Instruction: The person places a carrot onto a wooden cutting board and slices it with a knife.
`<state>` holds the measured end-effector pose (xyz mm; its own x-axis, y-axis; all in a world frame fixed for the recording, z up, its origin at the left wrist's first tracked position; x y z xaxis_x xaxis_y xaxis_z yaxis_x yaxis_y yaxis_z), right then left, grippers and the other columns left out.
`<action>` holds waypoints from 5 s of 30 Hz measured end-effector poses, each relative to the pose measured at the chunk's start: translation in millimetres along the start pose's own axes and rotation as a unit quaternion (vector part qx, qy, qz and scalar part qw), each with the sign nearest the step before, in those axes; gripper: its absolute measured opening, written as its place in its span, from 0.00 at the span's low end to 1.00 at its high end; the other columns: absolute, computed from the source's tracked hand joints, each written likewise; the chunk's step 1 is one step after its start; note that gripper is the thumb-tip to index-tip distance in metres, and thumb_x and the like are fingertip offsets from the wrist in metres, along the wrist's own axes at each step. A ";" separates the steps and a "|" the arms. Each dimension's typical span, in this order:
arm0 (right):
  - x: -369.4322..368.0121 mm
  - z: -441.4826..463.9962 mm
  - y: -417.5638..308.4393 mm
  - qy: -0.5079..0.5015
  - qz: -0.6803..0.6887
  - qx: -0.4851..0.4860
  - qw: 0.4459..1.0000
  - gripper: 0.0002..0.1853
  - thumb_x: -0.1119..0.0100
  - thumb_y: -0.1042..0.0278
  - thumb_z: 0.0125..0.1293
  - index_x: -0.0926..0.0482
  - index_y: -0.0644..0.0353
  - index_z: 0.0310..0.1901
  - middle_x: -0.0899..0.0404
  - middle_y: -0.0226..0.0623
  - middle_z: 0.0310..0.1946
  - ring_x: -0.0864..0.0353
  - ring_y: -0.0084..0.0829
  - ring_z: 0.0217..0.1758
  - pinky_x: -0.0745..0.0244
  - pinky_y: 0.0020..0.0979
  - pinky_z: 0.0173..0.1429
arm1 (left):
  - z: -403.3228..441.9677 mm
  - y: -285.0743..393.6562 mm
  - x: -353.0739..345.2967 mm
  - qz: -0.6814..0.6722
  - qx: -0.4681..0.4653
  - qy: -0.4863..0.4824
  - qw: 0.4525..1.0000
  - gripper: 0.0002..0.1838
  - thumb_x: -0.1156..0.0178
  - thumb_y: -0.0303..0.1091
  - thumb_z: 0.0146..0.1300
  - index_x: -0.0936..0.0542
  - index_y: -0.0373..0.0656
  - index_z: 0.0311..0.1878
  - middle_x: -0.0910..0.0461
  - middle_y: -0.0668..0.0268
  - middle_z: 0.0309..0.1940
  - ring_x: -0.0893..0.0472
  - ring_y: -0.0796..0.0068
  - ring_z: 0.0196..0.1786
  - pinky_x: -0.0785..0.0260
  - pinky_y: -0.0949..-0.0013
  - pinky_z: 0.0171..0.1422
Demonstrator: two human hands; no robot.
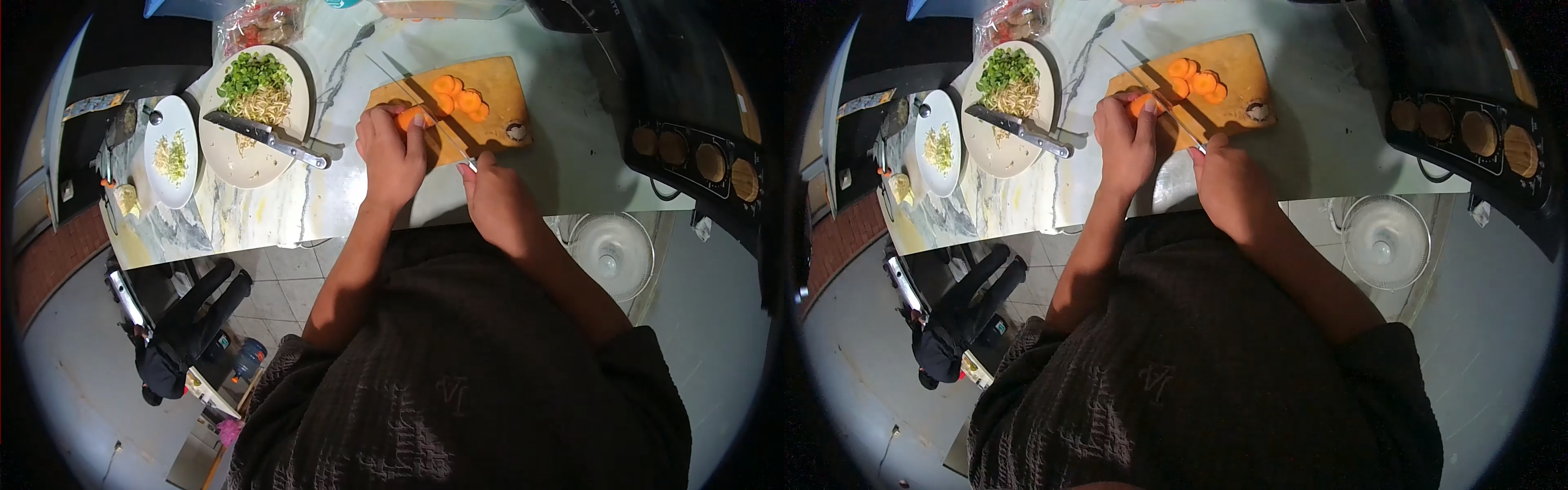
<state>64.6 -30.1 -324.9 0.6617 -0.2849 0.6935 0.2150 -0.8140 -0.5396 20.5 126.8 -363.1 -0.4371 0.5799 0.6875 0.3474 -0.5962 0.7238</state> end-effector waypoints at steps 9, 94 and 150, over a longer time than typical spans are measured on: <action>3.2 -1.5 -2.8 0.002 -0.003 -0.005 1.000 0.19 0.50 0.56 0.74 0.28 0.70 0.41 0.19 0.60 0.30 0.17 0.59 0.38 0.22 0.51 0.42 | -5.4 -2.9 -0.9 -0.008 -0.002 -0.005 1.000 0.15 0.42 0.38 0.67 0.29 0.37 0.50 0.29 0.53 0.47 0.31 0.52 0.54 0.43 0.54 0.60; 12.9 8.9 -7.7 -0.021 -0.019 0.007 1.000 0.18 0.50 0.57 0.74 0.29 0.70 0.40 0.19 0.61 0.31 0.18 0.59 0.37 0.22 0.51 0.43 | 11.2 3.0 0.5 0.010 0.005 0.000 1.000 0.12 0.45 0.38 0.70 0.28 0.37 0.45 0.28 0.51 0.42 0.31 0.50 0.48 0.42 0.52 0.56; -5.5 -9.7 34.6 0.074 0.129 0.054 0.987 0.18 0.51 0.54 0.74 0.27 0.64 0.38 0.22 0.59 0.27 0.22 0.63 0.36 0.29 0.56 0.40 | 5.6 -4.8 25.2 0.006 -0.026 0.013 1.000 0.14 0.44 0.40 0.71 0.22 0.39 0.51 0.22 0.52 0.45 0.23 0.50 0.48 0.34 0.54 0.53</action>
<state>61.4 -61.6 -342.8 0.5941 -0.5527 0.5844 0.1335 -0.6486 -0.7493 12.5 147.3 -348.9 -0.4550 0.5580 0.6940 0.3096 -0.6316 0.7108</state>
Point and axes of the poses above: each hand's wrist, its own z-axis towards the middle knuckle, its own x-axis out of the back of the hand, y = z × x, the point moved 4 cm from there along z, towards the middle knuckle
